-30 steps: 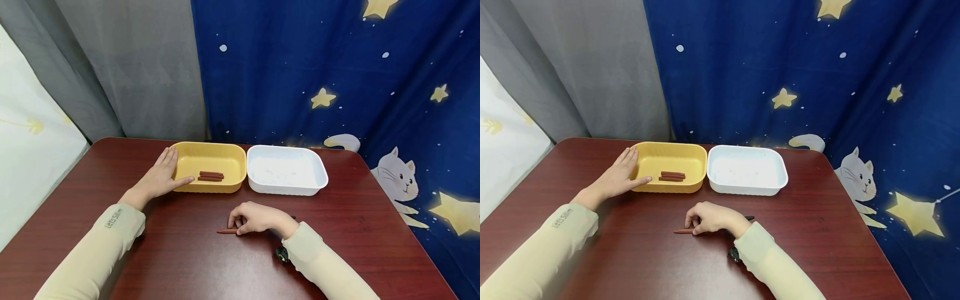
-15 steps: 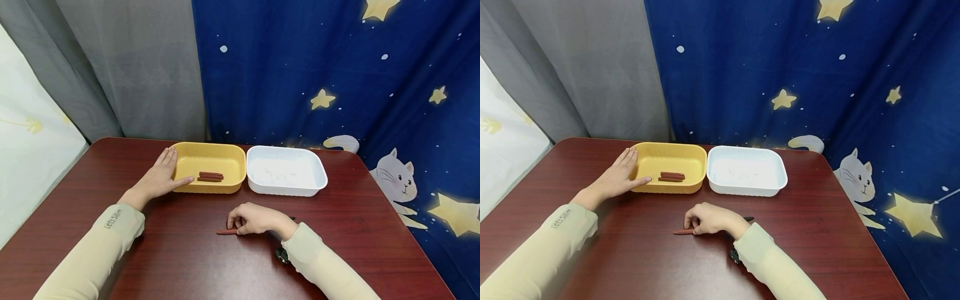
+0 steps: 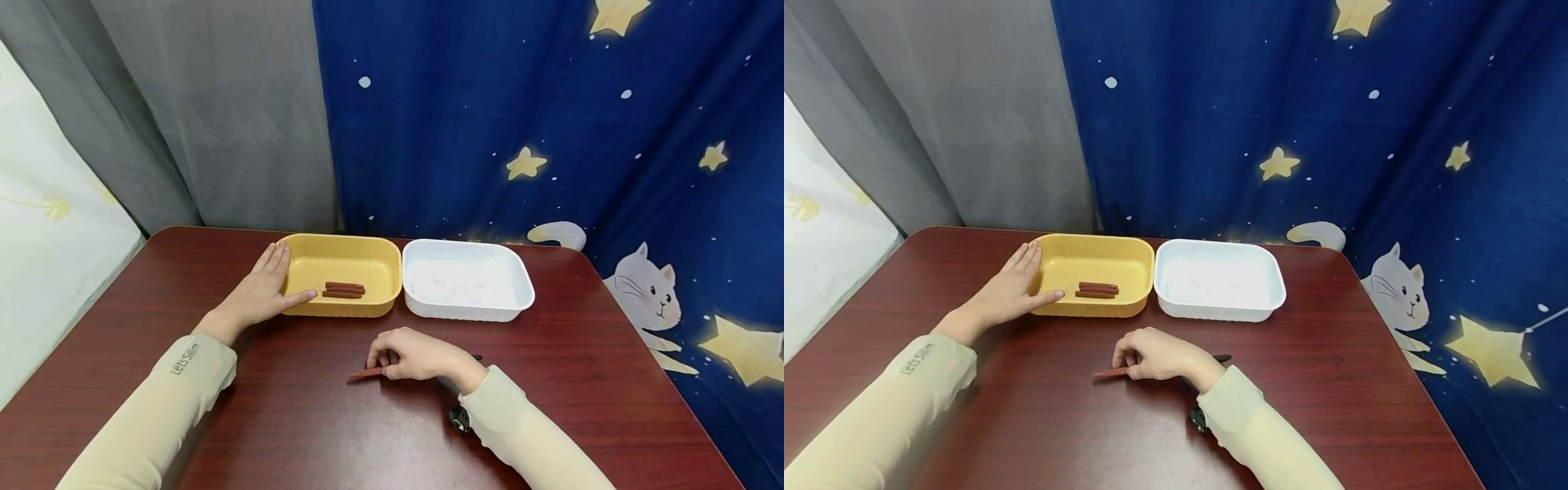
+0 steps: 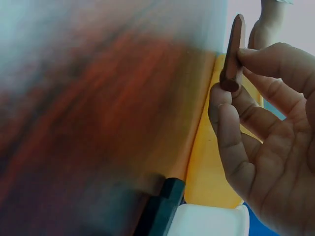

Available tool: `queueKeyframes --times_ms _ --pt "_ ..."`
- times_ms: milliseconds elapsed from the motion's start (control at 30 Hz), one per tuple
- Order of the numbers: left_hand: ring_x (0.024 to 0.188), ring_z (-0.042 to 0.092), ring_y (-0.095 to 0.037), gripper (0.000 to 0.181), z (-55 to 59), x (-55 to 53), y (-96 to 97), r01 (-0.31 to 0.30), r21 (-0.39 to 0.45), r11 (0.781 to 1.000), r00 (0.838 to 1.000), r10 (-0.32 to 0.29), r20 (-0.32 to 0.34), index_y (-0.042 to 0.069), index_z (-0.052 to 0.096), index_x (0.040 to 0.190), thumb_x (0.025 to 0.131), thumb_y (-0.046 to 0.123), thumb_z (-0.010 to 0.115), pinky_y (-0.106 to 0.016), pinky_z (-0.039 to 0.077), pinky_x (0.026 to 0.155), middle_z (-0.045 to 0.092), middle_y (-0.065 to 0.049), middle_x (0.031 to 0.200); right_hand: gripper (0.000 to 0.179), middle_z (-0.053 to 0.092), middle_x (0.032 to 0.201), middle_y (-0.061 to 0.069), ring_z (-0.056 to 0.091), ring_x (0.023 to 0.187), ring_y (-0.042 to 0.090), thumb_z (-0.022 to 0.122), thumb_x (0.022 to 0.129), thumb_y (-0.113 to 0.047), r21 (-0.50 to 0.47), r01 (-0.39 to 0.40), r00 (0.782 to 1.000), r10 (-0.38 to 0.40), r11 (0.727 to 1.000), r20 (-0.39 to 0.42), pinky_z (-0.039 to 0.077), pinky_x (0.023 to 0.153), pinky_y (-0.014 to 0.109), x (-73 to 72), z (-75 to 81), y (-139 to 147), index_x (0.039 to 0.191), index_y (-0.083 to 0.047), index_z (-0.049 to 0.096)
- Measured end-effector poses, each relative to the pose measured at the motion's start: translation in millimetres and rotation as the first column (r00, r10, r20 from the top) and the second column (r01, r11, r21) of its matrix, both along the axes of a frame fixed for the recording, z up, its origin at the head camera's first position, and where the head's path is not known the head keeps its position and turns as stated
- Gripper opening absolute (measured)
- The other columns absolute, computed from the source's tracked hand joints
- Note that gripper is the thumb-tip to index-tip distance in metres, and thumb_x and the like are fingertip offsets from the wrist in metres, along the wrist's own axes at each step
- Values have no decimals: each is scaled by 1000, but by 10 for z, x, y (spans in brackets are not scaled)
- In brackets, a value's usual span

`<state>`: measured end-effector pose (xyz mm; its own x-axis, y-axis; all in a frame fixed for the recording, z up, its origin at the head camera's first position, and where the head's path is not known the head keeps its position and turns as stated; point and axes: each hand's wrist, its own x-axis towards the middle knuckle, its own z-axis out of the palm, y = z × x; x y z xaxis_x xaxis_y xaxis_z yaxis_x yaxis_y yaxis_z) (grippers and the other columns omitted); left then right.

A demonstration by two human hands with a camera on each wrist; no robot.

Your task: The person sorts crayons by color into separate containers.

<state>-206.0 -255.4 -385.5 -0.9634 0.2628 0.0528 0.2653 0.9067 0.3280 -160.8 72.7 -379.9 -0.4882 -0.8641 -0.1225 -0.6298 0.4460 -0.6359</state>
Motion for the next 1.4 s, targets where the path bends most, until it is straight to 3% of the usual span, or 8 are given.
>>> queueKeyframes --times_ms 833,1167,1400 --pt "155 -4 -38 115 10 -4 -24 -17 -12 1000 1000 17 0 -8 8 156 88 74 53 -55 13 124 -1 -22 167 20 59 82 -1 51 71 5 64 87 -1 -79 11 999 -14 997 -40 44 65 17 -247 281 -345 104 -9 72" --pt "155 -3 -39 116 5 -6 -8 -12 -12 1000 1000 12 9 -8 6 156 88 74 52 -55 12 123 -3 -21 166 20 62 86 4 54 75 7 64 87 1 -145 36 997 -45 989 -56 49 69 18 -381 397 -412 104 -6 71" --pt "155 -4 -37 115 -24 -5 4 -17 2 1000 1000 17 8 -7 6 156 88 73 53 -55 12 124 -2 -21 167 21 64 86 6 57 80 10 63 86 3 -198 63 993 -81 978 -86 52 77 21 -551 431 -477 104 -4 72"
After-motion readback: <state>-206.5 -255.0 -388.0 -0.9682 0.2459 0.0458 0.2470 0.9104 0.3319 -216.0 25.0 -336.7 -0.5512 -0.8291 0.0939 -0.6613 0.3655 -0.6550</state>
